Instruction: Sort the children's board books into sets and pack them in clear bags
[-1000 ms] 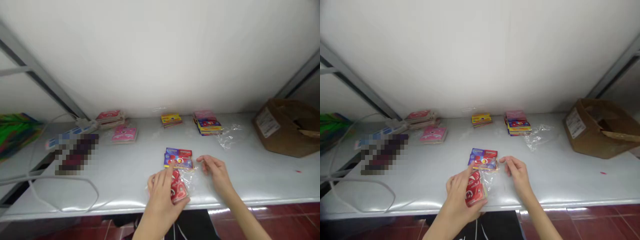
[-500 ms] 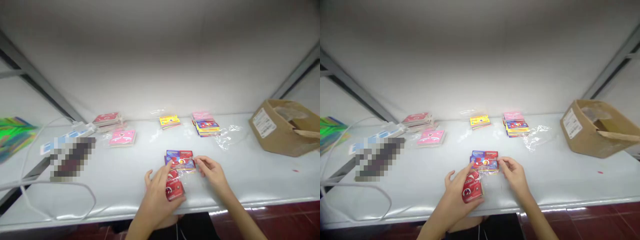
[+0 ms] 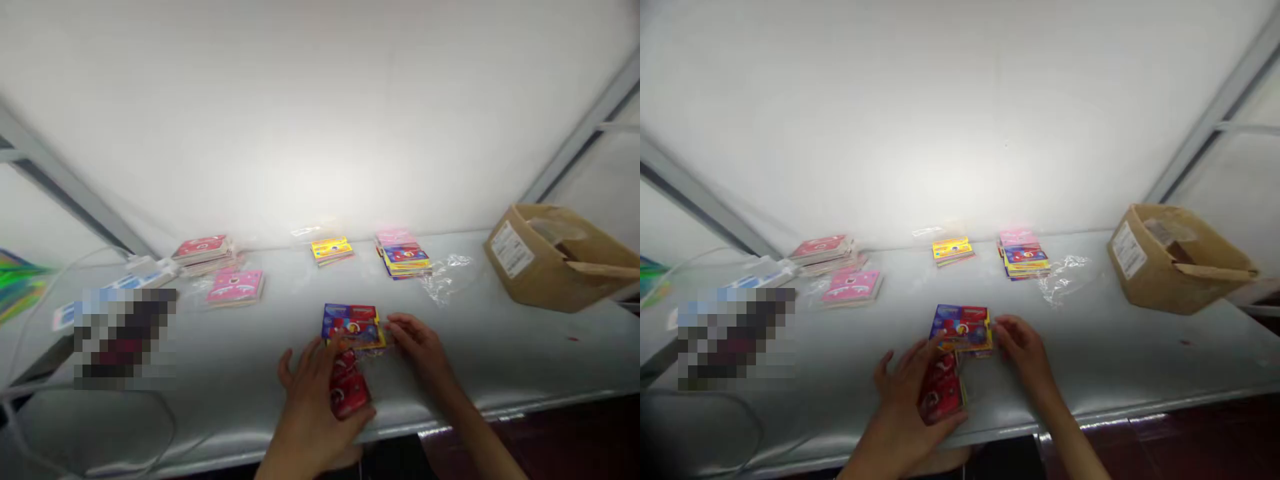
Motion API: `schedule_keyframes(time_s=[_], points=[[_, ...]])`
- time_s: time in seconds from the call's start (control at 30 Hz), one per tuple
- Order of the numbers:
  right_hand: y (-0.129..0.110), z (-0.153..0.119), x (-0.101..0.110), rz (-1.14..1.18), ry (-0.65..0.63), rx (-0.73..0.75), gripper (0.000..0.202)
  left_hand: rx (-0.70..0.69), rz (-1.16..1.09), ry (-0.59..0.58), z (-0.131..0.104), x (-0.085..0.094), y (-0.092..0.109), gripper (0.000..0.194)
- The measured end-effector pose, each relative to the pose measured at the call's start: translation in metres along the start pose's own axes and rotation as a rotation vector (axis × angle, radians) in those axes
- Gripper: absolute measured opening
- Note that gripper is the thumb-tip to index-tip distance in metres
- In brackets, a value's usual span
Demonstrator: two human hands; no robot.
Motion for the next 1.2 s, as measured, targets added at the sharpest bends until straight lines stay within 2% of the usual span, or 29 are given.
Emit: schedule_keyframes(time_s=[0.1, 0.23, 0.47, 0.63, 0.73, 0.83, 0.9, 1.07, 1.2], points=[[0.000, 0.001, -0.005, -0.022, -0.053, -0.007, 0.043, -0.009, 0.000, 0.014, 0.005, 0.007, -0.008, 0.086], [0.003, 0.002, -0.007, -0.077, -0.062, -0.005, 0.041, -0.028, -0.031, 0.013, 0.012, 0.007, -0.014, 0.085], [0.000, 0.003, -0.003, -0.079, -0.038, -0.006, 0.034, -0.065, -0.087, 0.023, 0.011, 0.005, -0.007, 0.084], [0.007, 0.002, 0.004, 0.071, 0.000, -0.020, 0.030, -0.143, -0.096, -0.006, 0.005, -0.010, 0.002, 0.092], [0.013, 0.002, 0.011, 0.211, 0.083, -0.009, 0.037, -0.238, -0.069, -0.039, 0.006, -0.026, 0.007, 0.100], [0.014, 0.003, 0.017, 0.393, 0.122, 0.002, 0.044, -0.261, -0.057, -0.026, 0.008, -0.035, 0.006, 0.103], [0.013, 0.005, 0.018, 0.520, 0.109, 0.002, 0.040, -0.213, -0.055, 0.013, 0.008, -0.033, 0.002, 0.098], [0.009, 0.003, 0.020, 0.761, 0.090, 0.004, 0.030, 0.020, -0.022, 0.101, -0.001, -0.015, -0.016, 0.083], [0.006, -0.001, 0.012, 0.731, 0.032, -0.044, 0.030, 0.091, 0.011, 0.140, -0.007, -0.008, -0.023, 0.076]])
Point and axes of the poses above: each hand's wrist, its own z-axis towards the middle knuckle, its own x-axis out of the back of the hand, y = z × x, the point moved 7 cm from there along z, towards the middle knuckle, and after that the axes turned 15 degrees about -y, right-handed, at the moved point
